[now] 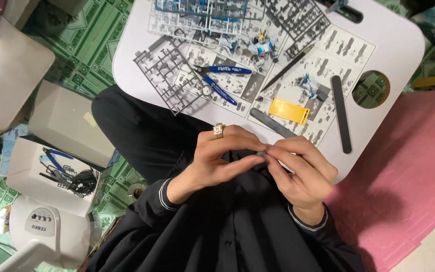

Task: The person is assembling a small action figure. They use a yellow utility knife to trim a small plastic part, then smooth it with a sanding stick. They attach the part to a larger blue and white figure component.

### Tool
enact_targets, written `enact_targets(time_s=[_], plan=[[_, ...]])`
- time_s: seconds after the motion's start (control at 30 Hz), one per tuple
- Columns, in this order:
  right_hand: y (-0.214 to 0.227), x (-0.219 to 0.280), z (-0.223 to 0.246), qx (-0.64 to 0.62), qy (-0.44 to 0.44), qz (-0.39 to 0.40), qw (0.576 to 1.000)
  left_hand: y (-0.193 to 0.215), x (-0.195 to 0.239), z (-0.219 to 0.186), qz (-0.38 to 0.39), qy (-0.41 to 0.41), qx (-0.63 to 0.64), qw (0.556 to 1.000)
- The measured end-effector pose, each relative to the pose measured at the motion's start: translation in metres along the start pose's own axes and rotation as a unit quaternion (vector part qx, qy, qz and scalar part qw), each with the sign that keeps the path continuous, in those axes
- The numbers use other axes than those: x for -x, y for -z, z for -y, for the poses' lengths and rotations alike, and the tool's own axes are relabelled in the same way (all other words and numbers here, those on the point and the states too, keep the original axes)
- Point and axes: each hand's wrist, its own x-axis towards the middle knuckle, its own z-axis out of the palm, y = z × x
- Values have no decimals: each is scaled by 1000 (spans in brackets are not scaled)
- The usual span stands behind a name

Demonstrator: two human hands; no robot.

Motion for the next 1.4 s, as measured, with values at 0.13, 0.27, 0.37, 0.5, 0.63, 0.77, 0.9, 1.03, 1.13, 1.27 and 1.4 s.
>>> enact_targets(time_s=[0.13, 0.27, 0.37, 0.5, 0.63, 0.77, 0.9, 1.03, 1.13, 1.27, 1.4], plan=[[-2, 0, 0, -14, -15, -1, 1000, 0, 4, 6, 1, 2, 1, 1000], [-4, 0, 0, -17, -14, -5, 1000, -1, 8, 17, -11, 45, 71, 996], [-3, 4, -3, -22, -24, -9, 999, -2, 11, 22, -20, 66, 114, 991], [-2, 9, -7, -38, -31, -13, 999, -2, 13, 19, -18, 71, 111, 991], [-2, 12, -9, -55, -42, -14, 997, 0, 10, 14, -15, 71, 92, 993], [-2, 15, -10, -63, -57, -14, 996, 1, 9, 13, -12, 69, 78, 994], [-3, 15, -11, -67, -64, -12, 996, 1, 14, 17, -15, 99, 115, 988], [4, 26, -16, -64, -81, -12, 995, 1, 12, 15, -22, 124, 171, 977], [15, 31, -21, -33, -82, -11, 996, 3, 11, 10, -21, 134, 171, 976], [40, 22, -29, 231, -131, 62, 962, 8, 13, 7, 20, 161, 132, 978], [65, 31, -53, 391, -161, 106, 900, 10, 15, 9, 13, 161, 151, 975]])
